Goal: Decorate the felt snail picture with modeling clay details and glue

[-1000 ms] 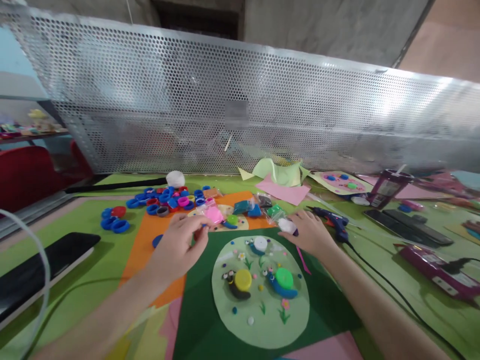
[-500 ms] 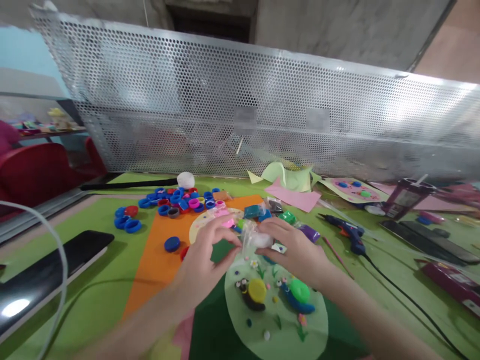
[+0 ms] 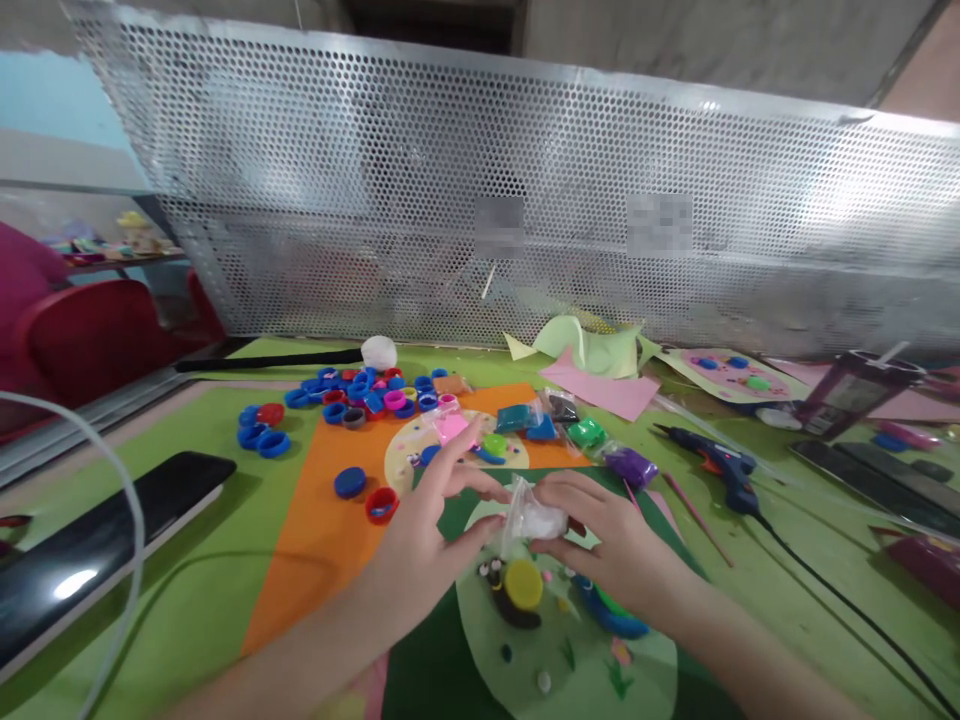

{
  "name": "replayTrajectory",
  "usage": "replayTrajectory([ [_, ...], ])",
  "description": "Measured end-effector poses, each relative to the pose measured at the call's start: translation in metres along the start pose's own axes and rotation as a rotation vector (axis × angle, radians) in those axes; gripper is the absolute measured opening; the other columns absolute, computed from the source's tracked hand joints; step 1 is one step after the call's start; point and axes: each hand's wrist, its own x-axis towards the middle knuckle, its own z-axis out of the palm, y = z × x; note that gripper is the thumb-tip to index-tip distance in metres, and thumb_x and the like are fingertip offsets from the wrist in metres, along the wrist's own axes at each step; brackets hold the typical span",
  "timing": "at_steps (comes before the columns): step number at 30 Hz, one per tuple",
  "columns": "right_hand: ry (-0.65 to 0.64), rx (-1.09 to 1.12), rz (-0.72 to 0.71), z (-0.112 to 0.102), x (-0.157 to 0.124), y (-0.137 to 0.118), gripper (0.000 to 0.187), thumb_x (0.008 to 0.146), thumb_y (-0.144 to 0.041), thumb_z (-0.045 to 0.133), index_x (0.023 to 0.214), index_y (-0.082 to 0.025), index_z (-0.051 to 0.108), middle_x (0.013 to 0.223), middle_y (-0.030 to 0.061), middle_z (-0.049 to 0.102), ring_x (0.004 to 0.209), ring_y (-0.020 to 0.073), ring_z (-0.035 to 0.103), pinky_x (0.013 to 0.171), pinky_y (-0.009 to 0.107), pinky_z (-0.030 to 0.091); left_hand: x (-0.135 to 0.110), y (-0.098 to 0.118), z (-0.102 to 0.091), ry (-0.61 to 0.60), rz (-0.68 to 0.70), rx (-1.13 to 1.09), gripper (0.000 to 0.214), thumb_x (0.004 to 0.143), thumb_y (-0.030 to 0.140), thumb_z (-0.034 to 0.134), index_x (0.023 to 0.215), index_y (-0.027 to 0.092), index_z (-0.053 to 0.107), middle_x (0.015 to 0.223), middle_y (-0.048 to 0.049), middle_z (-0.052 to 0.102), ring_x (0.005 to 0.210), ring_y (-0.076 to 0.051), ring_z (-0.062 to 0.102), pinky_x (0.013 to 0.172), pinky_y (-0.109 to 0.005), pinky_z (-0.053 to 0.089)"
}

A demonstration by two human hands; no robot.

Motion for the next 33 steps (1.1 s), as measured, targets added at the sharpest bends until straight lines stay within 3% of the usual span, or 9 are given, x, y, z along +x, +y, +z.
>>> replayTrajectory([
  [5, -0.008, -0.032, -0.057, 0.002, -0.002, 0.0, 0.022, 0.081, -0.015, 0.059, 0.102, -0.023, 0.059, 0.1, 0.0067, 0.064, 0.091, 0.019, 0.064, 0.078, 0.03, 0.054, 0.001, 0.002, 0.0, -0.048, -0.247, -0.385, 0.075, 0.076, 0.025, 0.063, 0.14, 0.031, 0.023, 0.083, 0.0015, 0.065, 0.075, -0.017, 0.064, 0.054, -0.024, 0.054],
  [9, -0.026, -0.041, -0.047, 0.001, -0.003, -0.002, 0.025, 0.082, -0.011, 0.054, 0.103, -0.024, 0.059, 0.103, 0.0059, 0.064, 0.095, 0.0189, 0.062, 0.079, 0.03, 0.053, 0.003, 0.003, -0.001, -0.076, -0.305, -0.407, 0.076, 0.072, 0.023, 0.066, 0.137, 0.033, 0.028, 0.085, 0.0008, 0.063, 0.073, -0.018, 0.063, 0.036, -0.017, 0.045],
  [11, -0.033, -0.043, -0.04, 0.0, -0.003, -0.002, 0.026, 0.081, -0.01, 0.054, 0.103, -0.024, 0.059, 0.103, 0.0059, 0.064, 0.095, 0.019, 0.063, 0.079, 0.031, 0.053, 0.005, 0.002, -0.003, -0.074, -0.273, -0.315, 0.065, 0.073, 0.021, 0.064, 0.131, 0.032, 0.036, 0.08, 0.0023, 0.061, 0.068, -0.016, 0.061, 0.037, -0.017, 0.044],
  [16, 0.019, 0.045, 0.067, 0.001, -0.004, 0.003, 0.022, 0.079, -0.017, 0.061, 0.1, -0.022, 0.06, 0.101, 0.0065, 0.063, 0.074, 0.0157, 0.064, 0.06, 0.025, 0.055, 0.005, 0.003, -0.008, 0.152, -0.004, -0.003, 0.043, 0.079, 0.019, 0.057, 0.118, 0.028, 0.042, 0.074, 0.0049, 0.059, 0.067, -0.013, 0.058, 0.055, -0.024, 0.046],
  [18, 0.033, 0.064, 0.076, 0.002, -0.005, 0.004, 0.021, 0.078, -0.018, 0.063, 0.098, -0.021, 0.06, 0.098, 0.0066, 0.063, 0.069, 0.015, 0.062, 0.056, 0.024, 0.054, 0.003, 0.004, -0.009, 0.12, 0.077, 0.041, 0.041, 0.081, 0.017, 0.054, 0.119, 0.029, 0.042, 0.073, 0.0057, 0.06, 0.068, -0.013, 0.058, 0.058, -0.025, 0.046],
  [21, 0.018, 0.062, 0.058, 0.003, -0.005, 0.001, 0.019, 0.078, -0.019, 0.064, 0.096, -0.022, 0.06, 0.096, 0.0056, 0.062, 0.072, 0.0155, 0.061, 0.057, 0.024, 0.052, 0.001, 0.004, -0.009, 0.025, 0.08, 0.073, 0.057, 0.081, 0.019, 0.055, 0.133, 0.031, 0.033, 0.075, 0.0044, 0.065, 0.081, -0.019, 0.06, 0.068, -0.031, 0.047],
  [26, -0.034, 0.08, 0.1, 0.004, -0.004, -0.004, 0.019, 0.078, -0.015, 0.064, 0.095, -0.022, 0.06, 0.092, 0.0037, 0.062, 0.066, 0.0133, 0.059, 0.055, 0.024, 0.051, -0.002, 0.004, -0.007, -0.009, -0.003, 0.103, 0.086, 0.075, 0.025, 0.066, 0.144, 0.032, 0.015, 0.074, 0.0036, 0.072, 0.095, -0.025, 0.06, 0.089, -0.044, 0.046],
  [30, -0.068, 0.133, 0.157, 0.008, -0.006, -0.005, 0.022, 0.075, -0.015, 0.066, 0.096, -0.022, 0.061, 0.099, 0.0056, 0.063, 0.077, 0.0162, 0.062, 0.057, 0.024, 0.052, -0.006, 0.004, -0.002, -0.013, 0.044, 0.123, 0.09, 0.077, 0.025, 0.066, 0.146, 0.031, 0.009, 0.073, 0.0038, 0.073, 0.088, -0.024, 0.062, 0.084, -0.041, 0.051],
  [33, -0.079, 0.18, 0.175, 0.011, -0.007, -0.007, 0.022, 0.074, -0.016, 0.068, 0.095, -0.021, 0.062, 0.101, 0.0062, 0.063, 0.083, 0.0176, 0.062, 0.057, 0.023, 0.052, -0.01, 0.003, 0.001, 0.051, 0.088, 0.133, 0.088, 0.078, 0.025, 0.065, 0.146, 0.03, 0.01, 0.069, 0.0042, 0.072, 0.085, -0.023, 0.061, 0.082, -0.041, 0.051],
])
